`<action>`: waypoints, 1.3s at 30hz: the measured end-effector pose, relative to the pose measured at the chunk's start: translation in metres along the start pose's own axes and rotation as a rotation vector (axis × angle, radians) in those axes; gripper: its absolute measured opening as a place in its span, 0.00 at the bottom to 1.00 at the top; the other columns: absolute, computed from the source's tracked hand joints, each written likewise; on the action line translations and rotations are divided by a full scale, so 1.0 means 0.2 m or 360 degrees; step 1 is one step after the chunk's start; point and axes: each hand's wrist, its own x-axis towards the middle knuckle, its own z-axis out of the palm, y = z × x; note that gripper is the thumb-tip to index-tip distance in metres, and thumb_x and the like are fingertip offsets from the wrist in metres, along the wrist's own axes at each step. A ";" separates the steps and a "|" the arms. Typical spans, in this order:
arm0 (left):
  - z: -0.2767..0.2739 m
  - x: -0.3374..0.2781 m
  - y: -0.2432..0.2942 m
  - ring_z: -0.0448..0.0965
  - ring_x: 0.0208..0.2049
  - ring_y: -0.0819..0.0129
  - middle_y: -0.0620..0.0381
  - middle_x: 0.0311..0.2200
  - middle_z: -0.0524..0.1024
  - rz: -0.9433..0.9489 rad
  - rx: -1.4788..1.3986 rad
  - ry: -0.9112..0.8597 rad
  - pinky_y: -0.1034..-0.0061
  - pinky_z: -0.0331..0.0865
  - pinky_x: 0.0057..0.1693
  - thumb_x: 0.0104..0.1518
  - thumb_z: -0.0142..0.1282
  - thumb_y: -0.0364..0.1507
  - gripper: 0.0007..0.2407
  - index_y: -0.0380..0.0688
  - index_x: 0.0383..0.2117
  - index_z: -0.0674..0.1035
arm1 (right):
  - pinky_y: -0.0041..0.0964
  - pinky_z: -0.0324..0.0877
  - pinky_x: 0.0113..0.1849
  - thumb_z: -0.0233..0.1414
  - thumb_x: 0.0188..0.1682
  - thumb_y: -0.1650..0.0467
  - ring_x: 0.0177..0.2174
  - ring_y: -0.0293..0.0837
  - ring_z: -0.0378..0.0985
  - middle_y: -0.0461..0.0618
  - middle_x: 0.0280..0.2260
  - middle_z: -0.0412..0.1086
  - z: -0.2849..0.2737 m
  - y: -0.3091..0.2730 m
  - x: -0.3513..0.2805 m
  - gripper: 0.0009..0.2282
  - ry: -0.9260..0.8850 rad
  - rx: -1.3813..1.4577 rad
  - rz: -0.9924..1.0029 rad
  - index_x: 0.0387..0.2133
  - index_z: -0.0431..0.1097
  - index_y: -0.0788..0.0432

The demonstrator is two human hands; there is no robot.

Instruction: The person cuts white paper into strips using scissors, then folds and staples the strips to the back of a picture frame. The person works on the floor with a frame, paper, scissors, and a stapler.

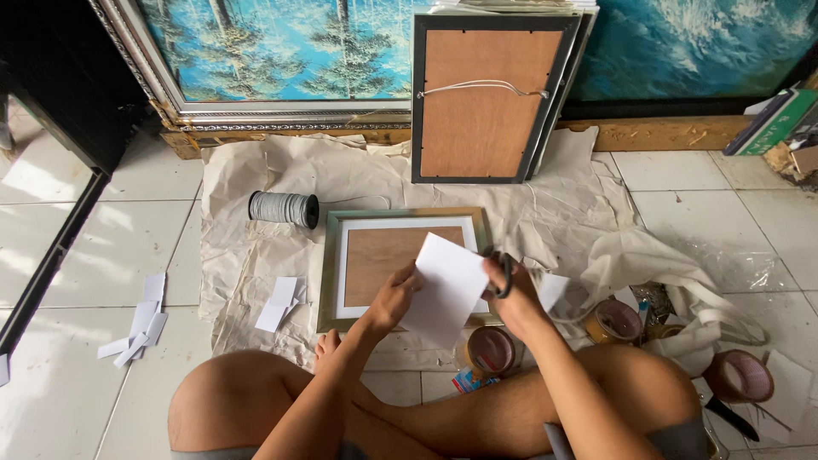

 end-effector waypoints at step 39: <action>-0.23 0.11 -0.01 0.81 0.47 0.51 0.45 0.45 0.79 0.0118 -0.0701 -0.0231 0.53 0.79 0.50 0.52 0.64 0.19 0.23 0.42 0.56 0.71 | 0.22 0.72 0.31 0.68 0.41 0.77 0.26 0.32 0.77 0.45 0.27 0.74 -0.03 -0.03 0.06 0.13 0.0016 0.0144 -0.0450 0.32 0.69 0.57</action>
